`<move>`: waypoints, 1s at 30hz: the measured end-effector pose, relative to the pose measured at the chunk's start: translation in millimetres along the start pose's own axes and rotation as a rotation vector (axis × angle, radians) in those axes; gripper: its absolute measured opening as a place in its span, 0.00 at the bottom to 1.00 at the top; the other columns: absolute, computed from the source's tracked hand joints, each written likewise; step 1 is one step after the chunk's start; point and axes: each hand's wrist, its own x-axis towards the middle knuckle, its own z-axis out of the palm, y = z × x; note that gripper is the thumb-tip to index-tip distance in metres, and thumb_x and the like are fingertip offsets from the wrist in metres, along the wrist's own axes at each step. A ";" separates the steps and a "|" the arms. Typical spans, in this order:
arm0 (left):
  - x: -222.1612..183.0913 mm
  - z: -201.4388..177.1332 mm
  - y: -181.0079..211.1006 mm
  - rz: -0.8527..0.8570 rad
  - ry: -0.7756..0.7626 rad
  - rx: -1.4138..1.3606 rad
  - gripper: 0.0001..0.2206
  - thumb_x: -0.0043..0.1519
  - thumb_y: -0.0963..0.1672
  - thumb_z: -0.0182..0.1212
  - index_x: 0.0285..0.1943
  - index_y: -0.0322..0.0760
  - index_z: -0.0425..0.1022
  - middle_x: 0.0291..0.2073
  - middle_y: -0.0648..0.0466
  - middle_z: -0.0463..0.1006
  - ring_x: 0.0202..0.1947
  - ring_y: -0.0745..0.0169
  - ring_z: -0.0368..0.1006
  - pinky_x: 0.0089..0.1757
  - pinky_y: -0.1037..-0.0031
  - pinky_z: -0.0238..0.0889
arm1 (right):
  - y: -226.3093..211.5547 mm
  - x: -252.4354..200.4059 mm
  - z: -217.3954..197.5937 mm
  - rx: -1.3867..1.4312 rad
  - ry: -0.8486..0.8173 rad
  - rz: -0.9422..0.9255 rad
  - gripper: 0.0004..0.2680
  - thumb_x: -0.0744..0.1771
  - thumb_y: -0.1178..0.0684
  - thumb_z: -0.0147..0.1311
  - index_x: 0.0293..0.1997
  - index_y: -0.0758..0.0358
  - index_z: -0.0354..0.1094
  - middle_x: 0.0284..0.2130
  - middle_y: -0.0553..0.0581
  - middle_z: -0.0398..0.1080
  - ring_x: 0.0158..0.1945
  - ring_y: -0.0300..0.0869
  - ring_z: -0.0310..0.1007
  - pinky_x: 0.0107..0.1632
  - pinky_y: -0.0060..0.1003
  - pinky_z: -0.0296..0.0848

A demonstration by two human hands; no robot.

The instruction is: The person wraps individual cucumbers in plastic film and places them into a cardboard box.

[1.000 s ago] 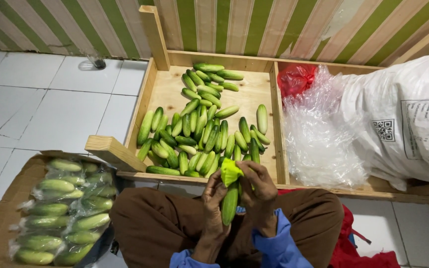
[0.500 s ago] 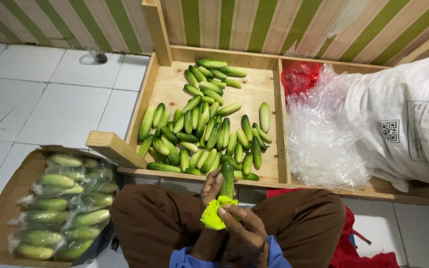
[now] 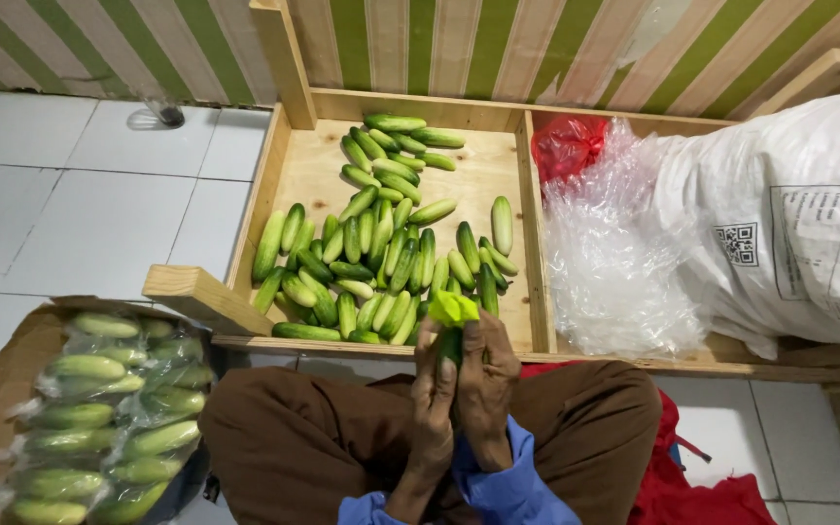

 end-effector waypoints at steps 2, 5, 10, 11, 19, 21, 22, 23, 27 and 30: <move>1.6 -2.3 -3.4 0.046 -0.025 0.134 0.28 0.70 0.50 0.45 0.80 0.46 0.45 0.79 0.51 0.41 0.78 0.54 0.37 0.70 0.59 0.40 | -41.2 -24.8 -9.7 -0.056 0.012 0.023 0.14 0.73 0.54 0.35 0.68 0.61 0.53 0.63 0.57 0.56 0.65 0.39 0.55 0.67 0.32 0.55; 6.3 -3.9 -4.9 0.112 0.000 0.320 0.28 0.71 0.53 0.39 0.80 0.49 0.44 0.82 0.52 0.27 0.81 0.54 0.20 0.71 0.51 0.27 | -126.7 -31.1 -15.0 -0.201 0.031 0.083 0.10 0.73 0.48 0.33 0.55 0.60 0.56 0.50 0.57 0.61 0.52 0.42 0.60 0.56 0.37 0.58; 13.7 -4.2 -3.2 0.106 0.044 0.418 0.33 0.68 0.61 0.32 0.79 0.47 0.50 0.81 0.43 0.40 0.81 0.46 0.33 0.70 0.50 0.33 | -284.9 95.6 42.3 -0.454 0.073 0.191 0.19 0.72 0.37 0.29 0.32 0.58 0.63 0.26 0.58 0.68 0.29 0.47 0.69 0.35 0.46 0.63; 14.1 -5.3 -7.6 0.185 0.053 0.436 0.31 0.70 0.58 0.33 0.75 0.39 0.57 0.76 0.42 0.53 0.77 0.48 0.46 0.71 0.57 0.34 | -287.7 96.7 40.3 -0.461 -0.005 0.267 0.24 0.69 0.31 0.22 0.30 0.58 0.63 0.24 0.59 0.68 0.27 0.46 0.68 0.34 0.45 0.63; 30.4 -20.3 -44.0 -0.004 0.372 0.286 0.21 0.72 0.52 0.44 0.41 0.38 0.81 0.34 0.53 0.83 0.35 0.66 0.74 0.42 0.70 0.67 | -267.8 95.9 32.6 -0.740 -0.244 0.191 0.28 0.69 0.29 0.15 0.30 0.57 0.65 0.22 0.65 0.69 0.26 0.59 0.70 0.31 0.55 0.61; 43.5 -8.7 -21.9 0.052 0.334 0.026 0.28 0.71 0.54 0.40 0.40 0.27 0.78 0.39 0.38 0.84 0.48 0.46 0.81 0.55 0.61 0.69 | -260.4 90.0 31.1 -0.625 -0.079 -0.052 0.22 0.72 0.35 0.28 0.26 0.57 0.61 0.22 0.57 0.67 0.24 0.52 0.67 0.28 0.49 0.57; 50.6 -11.4 -24.7 0.051 0.327 0.027 0.28 0.71 0.54 0.40 0.40 0.27 0.78 0.39 0.38 0.84 0.48 0.46 0.81 0.55 0.61 0.69 | -260.5 88.5 27.3 -0.626 -0.072 -0.051 0.22 0.72 0.35 0.28 0.26 0.57 0.61 0.22 0.57 0.67 0.24 0.52 0.67 0.28 0.49 0.57; 57.8 -14.2 -27.6 0.056 0.362 -0.055 0.26 0.71 0.54 0.40 0.37 0.29 0.75 0.33 0.40 0.81 0.41 0.44 0.80 0.51 0.59 0.71 | -260.4 87.0 23.8 -0.650 0.032 -0.238 0.18 0.73 0.41 0.33 0.30 0.60 0.63 0.23 0.57 0.66 0.25 0.50 0.66 0.29 0.46 0.59; 78.9 -34.7 -38.5 0.075 0.390 -0.118 0.18 0.72 0.52 0.46 0.43 0.35 0.70 0.26 0.50 0.73 0.29 0.51 0.78 0.41 0.64 0.74 | -255.9 89.6 9.8 -0.694 0.212 -0.566 0.12 0.73 0.52 0.40 0.33 0.65 0.63 0.23 0.59 0.61 0.25 0.48 0.61 0.28 0.43 0.57; 82.8 -36.5 -50.1 0.046 0.395 -0.135 0.12 0.72 0.49 0.51 0.41 0.38 0.69 0.27 0.53 0.72 0.25 0.56 0.75 0.35 0.67 0.70 | -220.7 92.7 -2.4 -0.839 -0.025 -0.428 0.05 0.70 0.55 0.49 0.38 0.63 0.68 0.33 0.61 0.68 0.34 0.54 0.70 0.34 0.47 0.69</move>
